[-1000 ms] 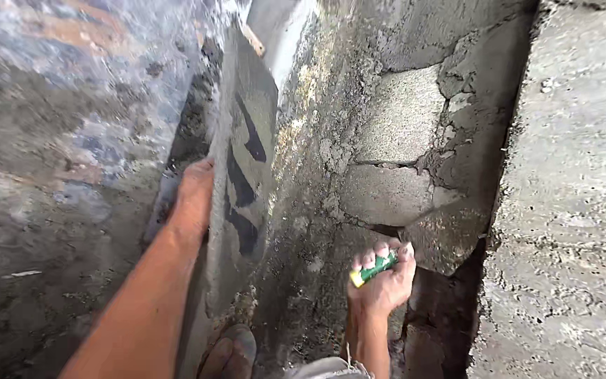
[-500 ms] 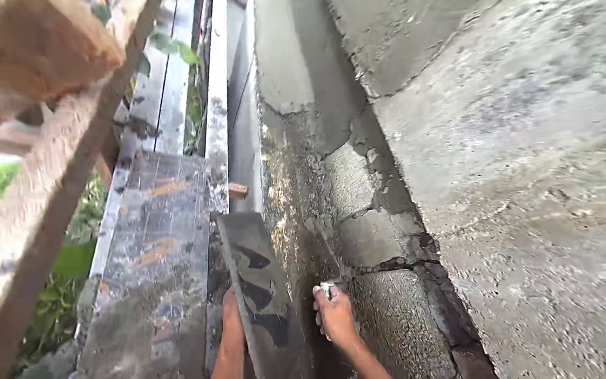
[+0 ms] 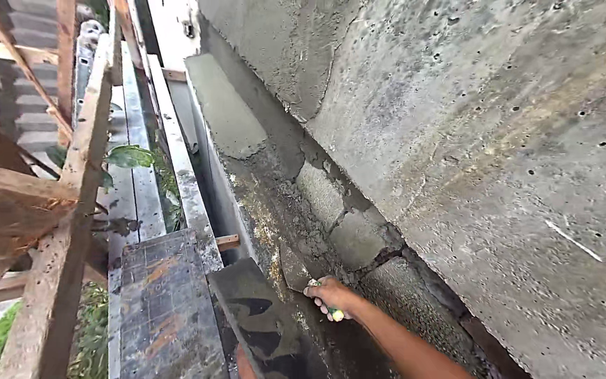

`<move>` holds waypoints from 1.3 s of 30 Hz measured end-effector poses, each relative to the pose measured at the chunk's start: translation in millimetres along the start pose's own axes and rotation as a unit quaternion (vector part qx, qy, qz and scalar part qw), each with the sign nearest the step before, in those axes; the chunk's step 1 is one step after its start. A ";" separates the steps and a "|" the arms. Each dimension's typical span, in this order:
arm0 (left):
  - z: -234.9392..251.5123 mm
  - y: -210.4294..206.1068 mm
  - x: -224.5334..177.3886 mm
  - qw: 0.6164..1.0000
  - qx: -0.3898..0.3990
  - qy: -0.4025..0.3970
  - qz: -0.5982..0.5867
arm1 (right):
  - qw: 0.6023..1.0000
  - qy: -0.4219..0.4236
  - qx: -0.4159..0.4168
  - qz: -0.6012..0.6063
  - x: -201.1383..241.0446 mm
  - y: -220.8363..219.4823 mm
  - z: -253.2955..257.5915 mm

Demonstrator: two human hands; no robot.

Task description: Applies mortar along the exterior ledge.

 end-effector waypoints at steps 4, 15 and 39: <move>-11.9 -34.3 -84.7 0.979 -0.087 0.180 -0.024 | 0.998 0.002 -0.063 -0.002 14.2 32.1 0.8; -10.3 0.5 -11.3 0.997 -0.049 0.047 0.047 | 0.947 0.022 -0.250 -0.202 2.7 42.7 -4.3; 5.9 4.9 47.5 0.996 -0.069 0.052 -0.029 | 0.964 0.221 -0.137 -0.052 -11.9 -4.7 -168.7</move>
Point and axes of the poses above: each hand's wrist, its own z-axis towards the middle knuckle, its own y-axis out of the back of the hand, x = y × z, the point moved 4 cm from there along z, towards the middle knuckle
